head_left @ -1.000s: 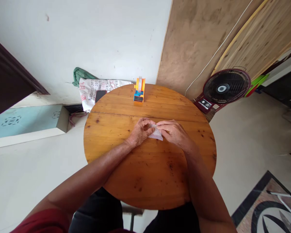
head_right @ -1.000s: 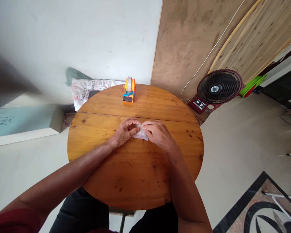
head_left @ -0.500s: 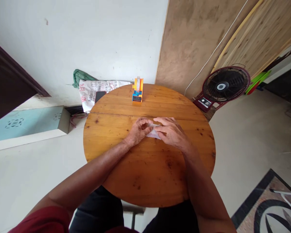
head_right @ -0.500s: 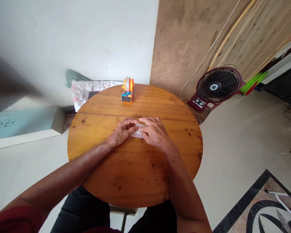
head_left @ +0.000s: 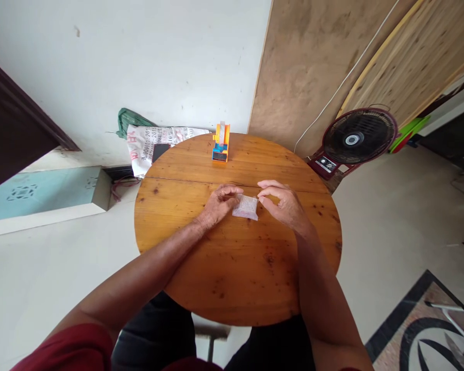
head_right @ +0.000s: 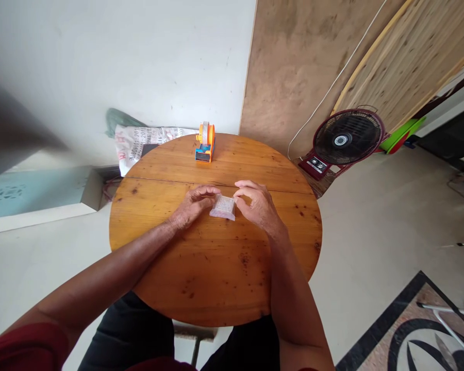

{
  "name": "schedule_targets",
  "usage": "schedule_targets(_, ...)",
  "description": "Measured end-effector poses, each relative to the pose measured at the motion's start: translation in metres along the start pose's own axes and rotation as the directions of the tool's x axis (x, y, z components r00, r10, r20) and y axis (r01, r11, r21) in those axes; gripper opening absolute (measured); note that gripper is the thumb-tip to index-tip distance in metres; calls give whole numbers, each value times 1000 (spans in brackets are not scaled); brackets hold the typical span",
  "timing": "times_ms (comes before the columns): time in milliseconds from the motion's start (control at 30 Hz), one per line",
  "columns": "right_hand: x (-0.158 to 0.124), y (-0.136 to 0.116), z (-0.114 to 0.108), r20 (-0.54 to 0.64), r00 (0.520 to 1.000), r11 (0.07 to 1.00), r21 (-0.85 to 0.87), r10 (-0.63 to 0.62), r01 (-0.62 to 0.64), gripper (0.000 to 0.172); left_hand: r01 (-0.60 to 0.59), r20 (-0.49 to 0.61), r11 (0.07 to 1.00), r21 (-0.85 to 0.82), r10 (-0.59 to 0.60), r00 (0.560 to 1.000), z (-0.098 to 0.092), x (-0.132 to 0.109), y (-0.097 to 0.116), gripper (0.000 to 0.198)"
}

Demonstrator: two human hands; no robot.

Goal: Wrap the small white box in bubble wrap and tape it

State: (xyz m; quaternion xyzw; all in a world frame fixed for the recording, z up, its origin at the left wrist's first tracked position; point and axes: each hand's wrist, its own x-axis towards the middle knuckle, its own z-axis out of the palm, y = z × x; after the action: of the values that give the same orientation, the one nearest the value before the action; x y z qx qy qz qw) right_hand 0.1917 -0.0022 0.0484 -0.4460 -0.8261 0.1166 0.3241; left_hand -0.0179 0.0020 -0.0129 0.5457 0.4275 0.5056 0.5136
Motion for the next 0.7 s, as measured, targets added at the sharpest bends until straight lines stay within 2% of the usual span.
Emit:
schedule_targets(167,-1,4,1,45,997,997,-35,69,-67,15,-37,0,999,-9,37,999,-2,3,-1,20)
schedule_targets(367,-1,-1,1,90,996,999,-39,27,-24,20,-142,90,980,141,131,987,-2,1,2,21)
schedule_targets(567,-2,-1,6,147,989,996,-84,4,9,27,-347,210,902,257,298,931,-3,-2,0,24)
schedule_targets(700,-4,4,12,148,988,992,-115,-35,52,32,-392,223,861,324,333,916,-2,-3,-3,24)
